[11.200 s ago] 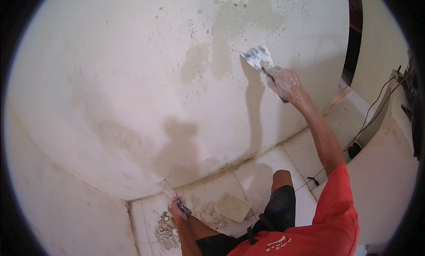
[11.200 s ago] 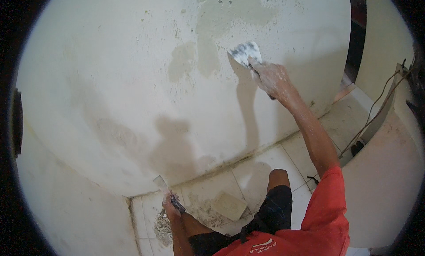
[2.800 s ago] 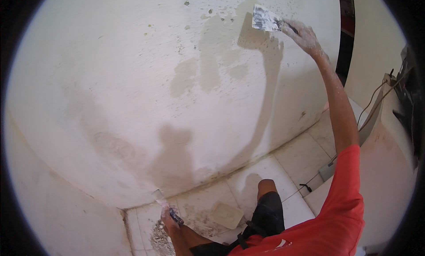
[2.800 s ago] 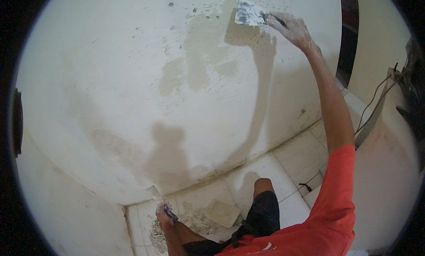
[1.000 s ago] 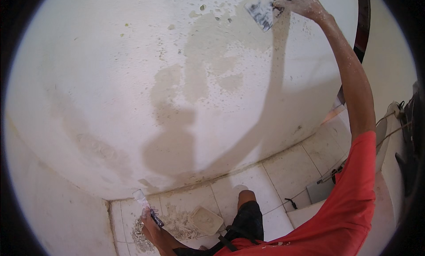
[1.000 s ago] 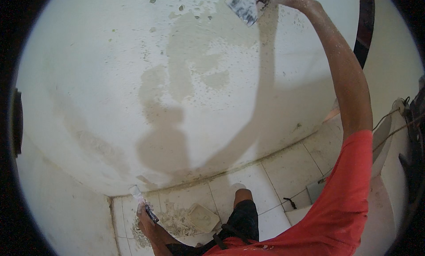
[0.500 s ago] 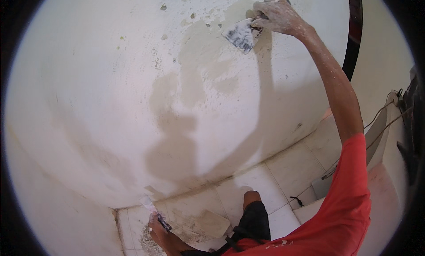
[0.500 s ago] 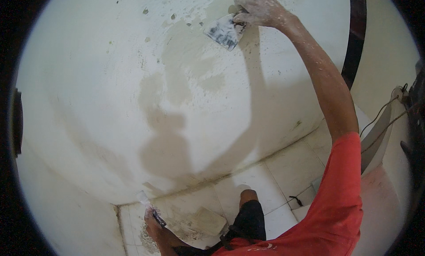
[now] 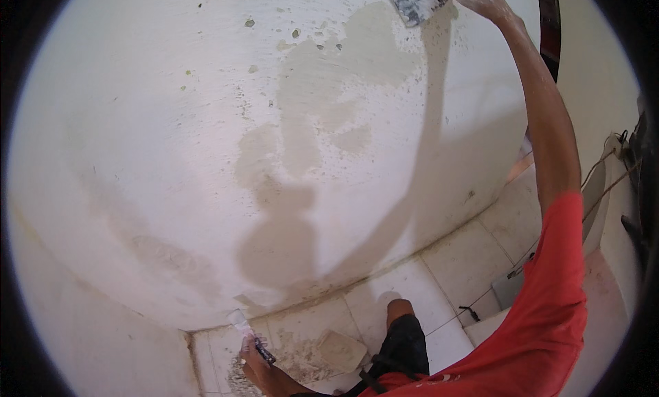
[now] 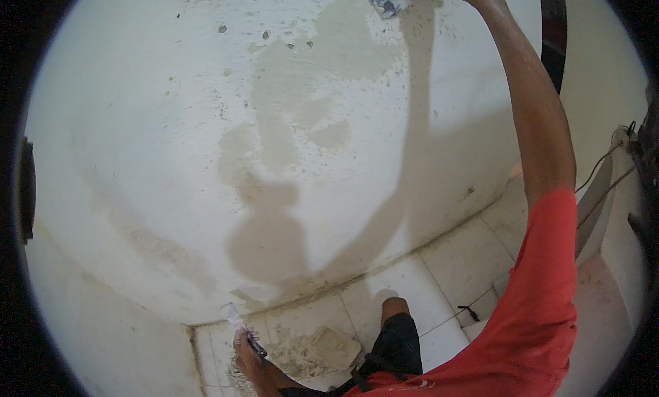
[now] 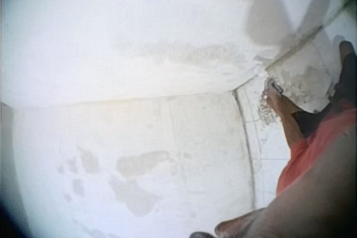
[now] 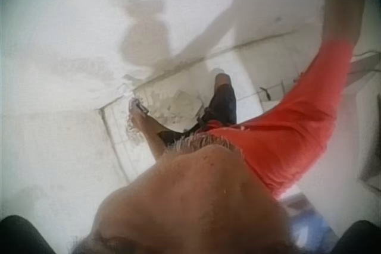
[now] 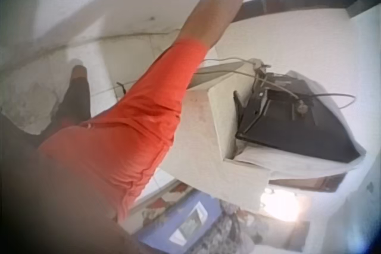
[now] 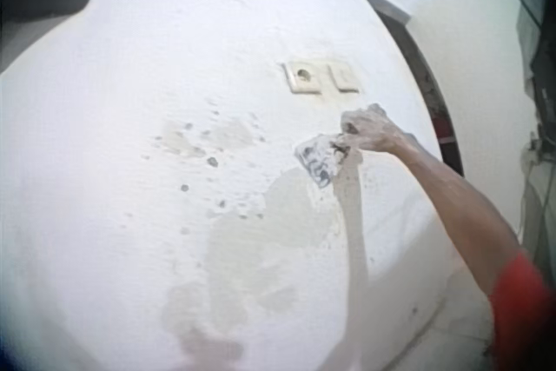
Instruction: The person uses two scrapers to apply putty from a container onto a damaged section of a wall while sitting on the floor.
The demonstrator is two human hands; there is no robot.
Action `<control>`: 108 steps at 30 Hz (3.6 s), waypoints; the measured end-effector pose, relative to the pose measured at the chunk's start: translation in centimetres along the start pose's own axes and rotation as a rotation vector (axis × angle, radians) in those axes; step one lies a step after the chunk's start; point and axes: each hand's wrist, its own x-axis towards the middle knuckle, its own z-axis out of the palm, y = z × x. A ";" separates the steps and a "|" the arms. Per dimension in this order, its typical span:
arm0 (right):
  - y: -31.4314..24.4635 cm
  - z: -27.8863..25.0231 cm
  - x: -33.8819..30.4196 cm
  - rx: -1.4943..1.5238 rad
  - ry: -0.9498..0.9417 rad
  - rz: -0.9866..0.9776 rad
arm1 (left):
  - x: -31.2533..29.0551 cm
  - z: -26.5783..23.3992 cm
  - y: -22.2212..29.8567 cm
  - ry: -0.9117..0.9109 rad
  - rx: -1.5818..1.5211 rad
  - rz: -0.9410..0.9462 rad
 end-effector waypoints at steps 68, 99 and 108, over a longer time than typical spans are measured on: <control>-13.5 9.9 -18.9 1.431 0.080 0.852 | -5.1 -2.7 -0.1 -0.270 -0.186 0.088; -32.1 -1.6 -43.2 1.296 -0.372 -0.164 | -10.6 4.8 14.8 -0.806 -0.023 -0.154; -33.1 3.2 -46.3 0.910 -0.425 -0.186 | -10.4 4.1 12.5 -0.758 0.110 -0.145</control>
